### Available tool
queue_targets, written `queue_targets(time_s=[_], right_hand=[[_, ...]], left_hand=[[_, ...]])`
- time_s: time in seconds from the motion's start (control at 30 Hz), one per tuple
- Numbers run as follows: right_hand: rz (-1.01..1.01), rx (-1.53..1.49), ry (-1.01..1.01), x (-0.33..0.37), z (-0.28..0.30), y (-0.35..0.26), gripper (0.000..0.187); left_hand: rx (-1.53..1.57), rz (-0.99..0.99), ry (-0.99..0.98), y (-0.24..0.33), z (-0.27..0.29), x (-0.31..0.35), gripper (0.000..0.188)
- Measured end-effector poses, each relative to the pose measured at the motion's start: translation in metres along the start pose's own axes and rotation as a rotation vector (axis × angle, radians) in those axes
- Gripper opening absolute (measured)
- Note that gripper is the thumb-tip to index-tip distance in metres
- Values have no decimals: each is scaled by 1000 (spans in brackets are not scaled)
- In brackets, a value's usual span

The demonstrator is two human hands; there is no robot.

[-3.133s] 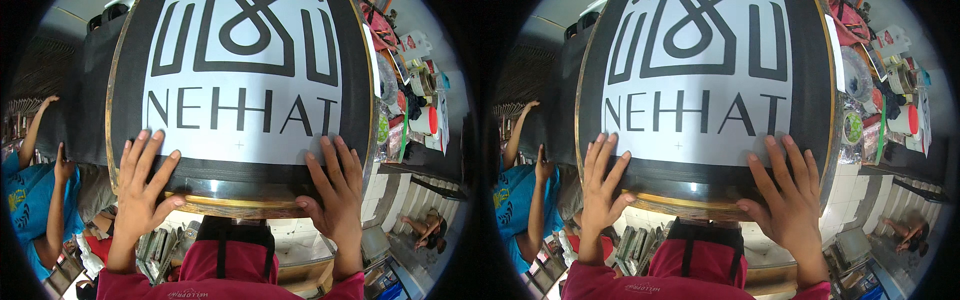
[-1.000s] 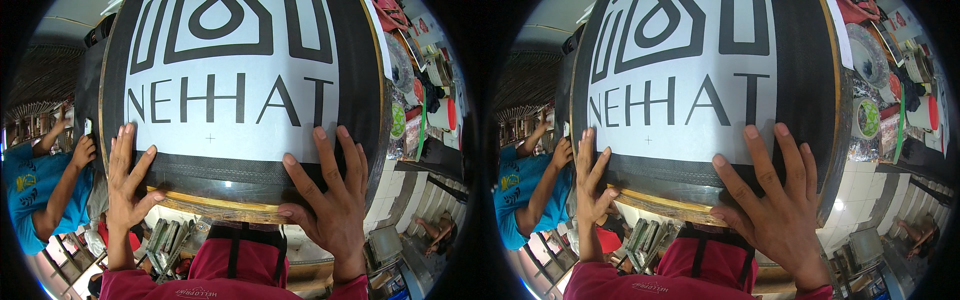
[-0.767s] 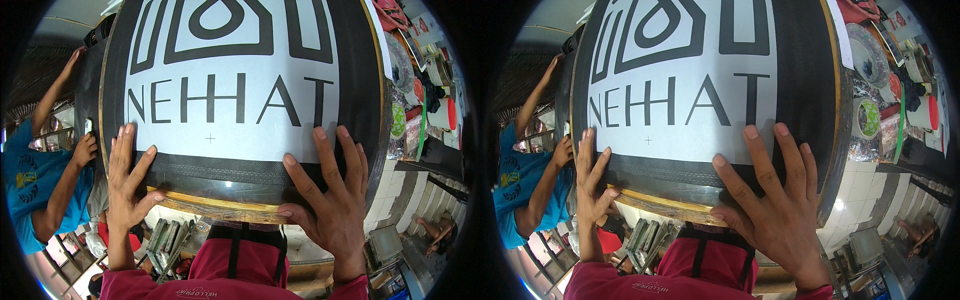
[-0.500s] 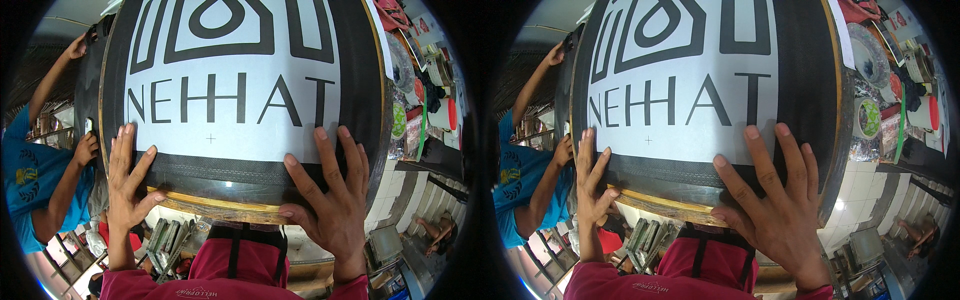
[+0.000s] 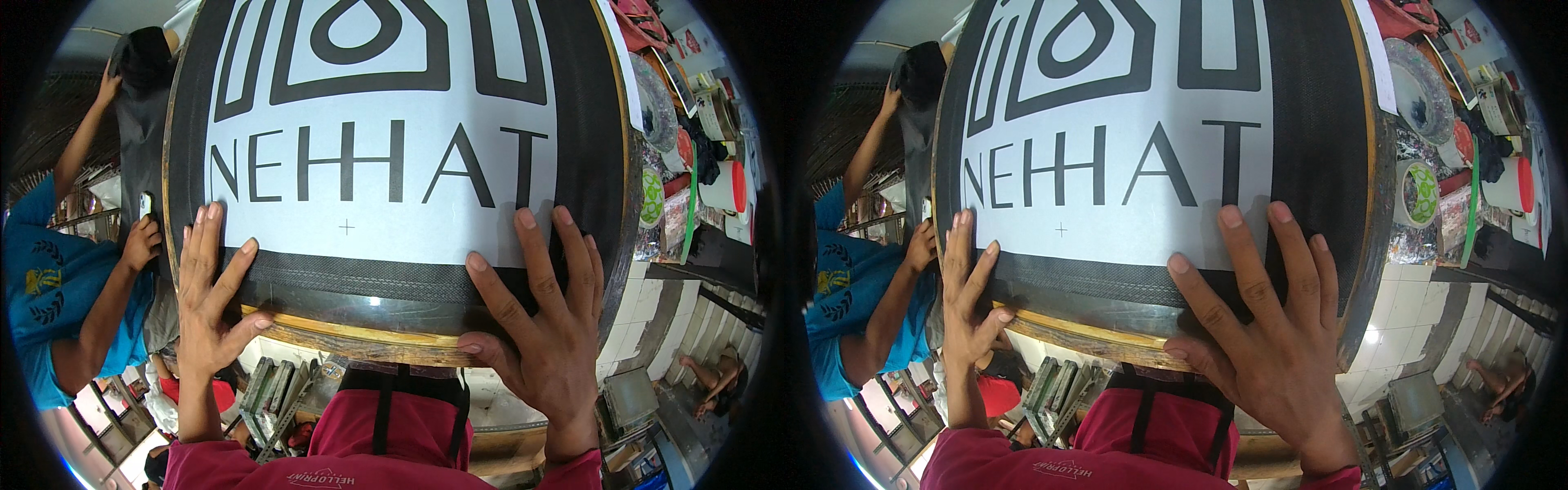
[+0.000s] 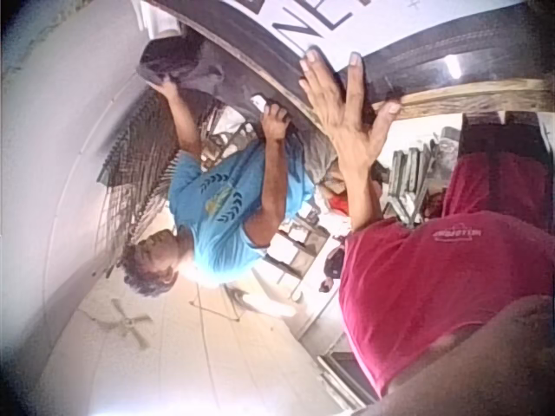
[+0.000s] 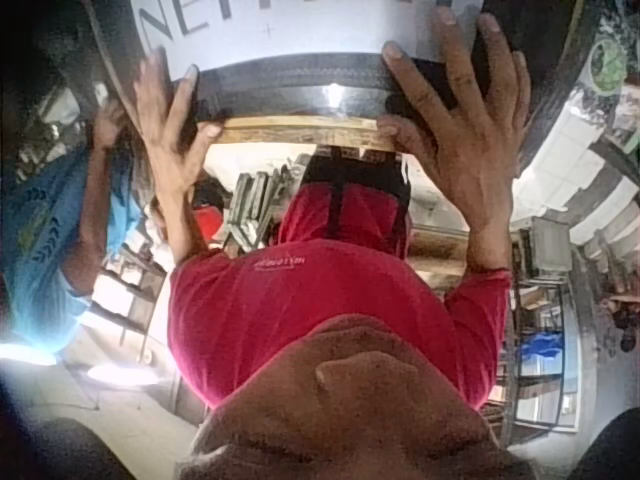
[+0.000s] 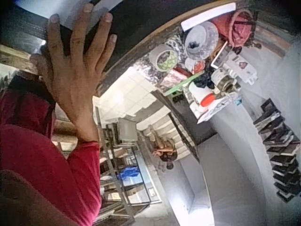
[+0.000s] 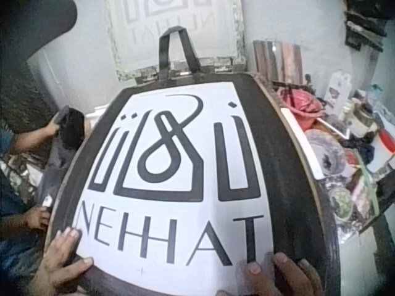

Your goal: The person prepares a screen for printing by aligning a stencil on a frame and securing its edges with tape.

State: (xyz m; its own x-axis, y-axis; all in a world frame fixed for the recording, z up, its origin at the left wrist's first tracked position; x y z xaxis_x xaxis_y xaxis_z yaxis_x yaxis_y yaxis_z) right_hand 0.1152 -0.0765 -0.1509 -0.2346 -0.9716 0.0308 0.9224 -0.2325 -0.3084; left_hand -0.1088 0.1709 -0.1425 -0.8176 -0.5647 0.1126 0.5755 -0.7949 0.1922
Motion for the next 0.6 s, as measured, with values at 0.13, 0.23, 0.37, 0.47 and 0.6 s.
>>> queue_targets(time_s=[0.13, 0.23, 0.37, 0.47, 0.6], right_hand=[[-1, 5, -4, -1, 1, -1, 63], [8, 8, 6, -1, 0, 1, 62], [9, -3, 11, -4, 4, 1, 61], [11, 0, 17, -5, 6, -1, 60], [13, -14, 46, -9, 19, -7, 47]], left_hand=[[-5, 5, -7, -2, -1, 1, 87], [-7, 0, -8, -1, -1, 0, 88], [10, -8, -6, 0, 0, -2, 87], [37, -2, -16, 3, 4, -4, 82], [49, -19, -20, 10, 10, -4, 72]])
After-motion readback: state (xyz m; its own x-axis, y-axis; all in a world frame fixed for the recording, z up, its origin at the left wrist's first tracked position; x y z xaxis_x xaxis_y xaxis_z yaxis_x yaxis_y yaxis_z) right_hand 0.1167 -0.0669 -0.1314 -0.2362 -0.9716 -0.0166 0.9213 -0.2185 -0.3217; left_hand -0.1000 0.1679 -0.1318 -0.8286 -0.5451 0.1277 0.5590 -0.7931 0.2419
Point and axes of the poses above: each hand's wrist, its own x-axis away from the middle knuckle, its own z-axis out of the back of the hand, y = z × x, the point moved 8 cm from there along -x, towards the middle knuckle, and after that the axes turned 11 degrees about z, right-handed, at the moved point
